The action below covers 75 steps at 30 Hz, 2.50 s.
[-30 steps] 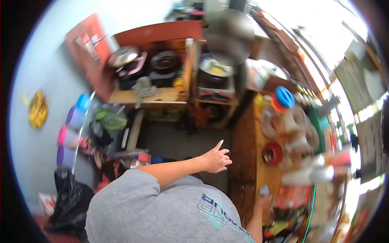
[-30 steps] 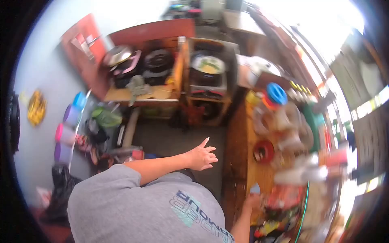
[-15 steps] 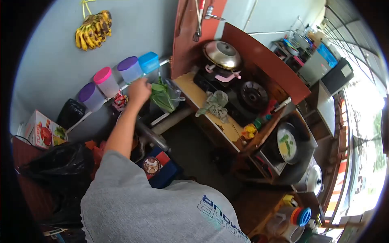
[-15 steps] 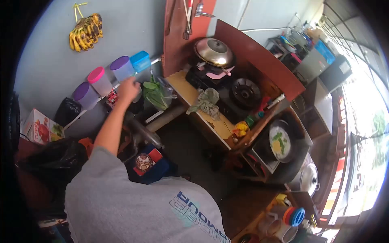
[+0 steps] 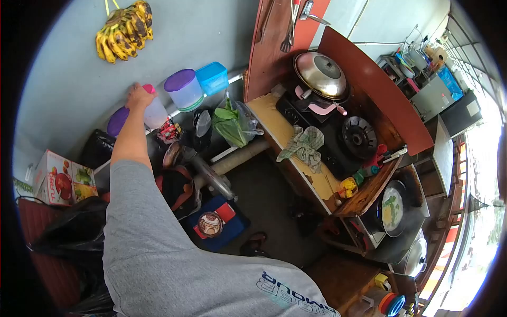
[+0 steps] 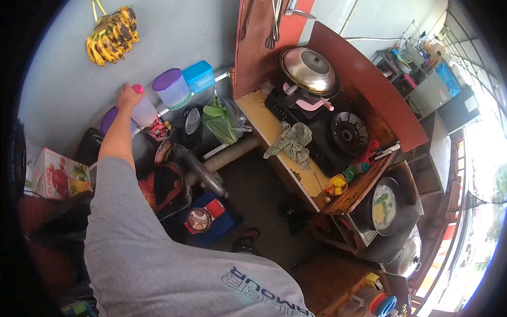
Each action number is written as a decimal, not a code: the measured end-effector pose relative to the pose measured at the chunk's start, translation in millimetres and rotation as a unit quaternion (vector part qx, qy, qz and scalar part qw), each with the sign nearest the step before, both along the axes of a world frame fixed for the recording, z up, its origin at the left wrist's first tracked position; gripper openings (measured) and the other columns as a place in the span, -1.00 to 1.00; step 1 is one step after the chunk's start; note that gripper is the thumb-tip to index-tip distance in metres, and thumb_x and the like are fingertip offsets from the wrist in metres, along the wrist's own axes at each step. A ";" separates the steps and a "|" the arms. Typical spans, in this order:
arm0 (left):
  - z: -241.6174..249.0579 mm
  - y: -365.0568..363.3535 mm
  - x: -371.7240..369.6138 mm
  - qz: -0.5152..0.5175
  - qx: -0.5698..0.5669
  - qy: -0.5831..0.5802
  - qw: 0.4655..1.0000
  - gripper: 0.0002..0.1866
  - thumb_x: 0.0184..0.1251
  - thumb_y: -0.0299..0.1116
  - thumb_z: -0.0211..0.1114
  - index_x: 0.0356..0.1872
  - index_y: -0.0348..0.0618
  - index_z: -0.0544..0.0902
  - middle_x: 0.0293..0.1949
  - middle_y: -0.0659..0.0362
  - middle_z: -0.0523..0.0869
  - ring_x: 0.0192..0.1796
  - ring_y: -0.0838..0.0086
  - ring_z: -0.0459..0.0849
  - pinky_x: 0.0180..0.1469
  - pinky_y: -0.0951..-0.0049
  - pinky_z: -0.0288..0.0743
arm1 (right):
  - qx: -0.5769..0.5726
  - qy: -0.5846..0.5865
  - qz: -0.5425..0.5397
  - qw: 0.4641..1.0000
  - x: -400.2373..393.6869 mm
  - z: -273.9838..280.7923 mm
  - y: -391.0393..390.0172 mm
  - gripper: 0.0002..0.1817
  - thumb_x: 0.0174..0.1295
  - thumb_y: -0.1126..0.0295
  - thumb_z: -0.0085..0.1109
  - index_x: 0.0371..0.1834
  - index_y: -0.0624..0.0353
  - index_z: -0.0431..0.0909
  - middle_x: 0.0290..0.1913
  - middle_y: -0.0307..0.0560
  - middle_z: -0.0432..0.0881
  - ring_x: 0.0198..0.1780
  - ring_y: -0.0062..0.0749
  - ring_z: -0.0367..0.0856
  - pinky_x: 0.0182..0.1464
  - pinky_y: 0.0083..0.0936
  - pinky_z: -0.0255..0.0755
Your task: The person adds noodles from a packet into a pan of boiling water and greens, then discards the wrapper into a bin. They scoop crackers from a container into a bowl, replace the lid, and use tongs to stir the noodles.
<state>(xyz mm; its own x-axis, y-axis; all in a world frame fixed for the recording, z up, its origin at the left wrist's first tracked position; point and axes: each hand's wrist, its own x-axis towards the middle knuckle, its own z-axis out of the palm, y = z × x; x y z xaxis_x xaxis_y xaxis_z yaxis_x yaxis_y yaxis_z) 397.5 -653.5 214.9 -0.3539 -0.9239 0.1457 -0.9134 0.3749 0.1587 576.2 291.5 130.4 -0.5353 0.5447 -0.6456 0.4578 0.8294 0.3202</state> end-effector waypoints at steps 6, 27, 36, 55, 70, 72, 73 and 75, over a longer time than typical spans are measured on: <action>5.3 22.3 -11.5 0.041 -0.003 -0.012 0.999 -0.04 0.03 0.16 0.50 0.47 0.13 0.28 0.50 0.15 0.25 0.49 0.07 0.30 0.26 -0.40 0.35 | -0.034 -0.084 0.003 0.996 -17.6 24.3 -30.0 -0.34 0.27 -0.27 0.04 -0.49 0.18 0.69 -0.52 -0.13 0.67 -0.51 -0.39 0.59 -0.41 -0.35 0.47; 64.2 447.0 91.5 -0.597 0.076 0.385 0.700 -0.18 -0.03 -0.18 0.48 0.34 -0.20 0.43 0.52 -0.27 0.17 0.52 -0.06 0.24 0.49 0.05 0.13 | -0.596 0.242 -0.116 0.757 -41.2 17.2 -83.2 -0.27 0.37 -0.32 -0.04 0.16 0.15 0.60 0.02 -0.03 0.68 0.00 -0.21 0.66 0.05 -0.23 0.56; 49.6 687.1 73.6 -0.910 0.197 0.260 0.258 -0.08 -0.13 -0.06 0.56 0.33 -0.20 0.42 0.42 -0.32 0.29 0.39 -0.25 0.35 0.41 -0.05 0.26 | -0.849 0.327 -0.355 0.216 38.0 30.2 -35.1 -0.12 0.28 -0.32 -0.03 0.54 0.00 0.18 0.41 0.14 0.40 0.31 0.21 0.49 0.03 0.39 0.56; 24.0 895.1 285.6 -0.939 0.246 0.021 -0.238 -0.03 -0.11 0.11 0.51 0.40 -0.05 0.40 0.35 -0.15 0.40 0.32 -0.17 0.40 0.26 -0.12 0.37 | -0.581 0.659 -0.468 -0.097 354.6 10.3 -69.8 -0.40 0.37 -0.09 -0.06 0.35 0.04 0.39 0.15 0.05 0.62 -0.02 0.02 0.73 -0.32 0.11 0.74; -53.5 921.3 475.2 -0.763 0.344 -0.535 0.117 0.27 -0.12 0.08 0.55 0.59 -0.19 -0.01 0.30 -0.20 0.50 0.28 0.07 0.57 0.27 0.21 0.52 | -0.400 0.744 -0.533 0.054 546.3 -71.1 -109.8 -0.27 0.29 -0.14 -0.06 0.42 0.07 0.30 0.26 0.03 0.55 0.14 -0.07 0.64 -0.05 -0.04 0.64; -110.4 923.5 487.1 -0.841 0.364 -0.399 -0.028 0.25 -0.06 0.17 0.48 0.59 -0.18 -0.01 0.29 -0.19 0.51 0.21 0.09 0.62 0.07 0.21 0.62 | -0.396 0.740 -0.544 0.017 561.7 -75.8 -116.2 -0.27 0.28 -0.15 -0.05 0.42 0.05 0.30 0.27 0.03 0.54 0.15 -0.06 0.63 -0.03 -0.03 0.61; -130.2 924.3 491.8 -0.881 0.368 -0.243 -0.171 0.23 -0.01 0.25 0.41 0.59 -0.18 -0.01 0.27 -0.18 0.53 0.15 0.12 0.67 -0.12 0.21 0.72 | -0.393 0.735 -0.553 -0.018 567.4 -77.3 -119.0 -0.27 0.28 -0.15 -0.05 0.43 0.03 0.30 0.28 0.02 0.54 0.16 -0.05 0.62 -0.01 -0.02 0.59; -122.9 929.0 503.9 -0.879 0.361 -0.285 -0.129 0.16 0.02 0.33 0.35 0.55 -0.18 0.12 0.21 -0.15 0.56 0.02 0.15 0.72 -0.35 0.19 0.72 | -0.395 0.740 -0.545 -0.004 576.9 -90.1 -122.0 -0.28 0.28 -0.15 -0.04 0.42 0.03 0.31 0.27 0.00 0.54 0.17 -0.09 0.62 0.00 -0.02 0.59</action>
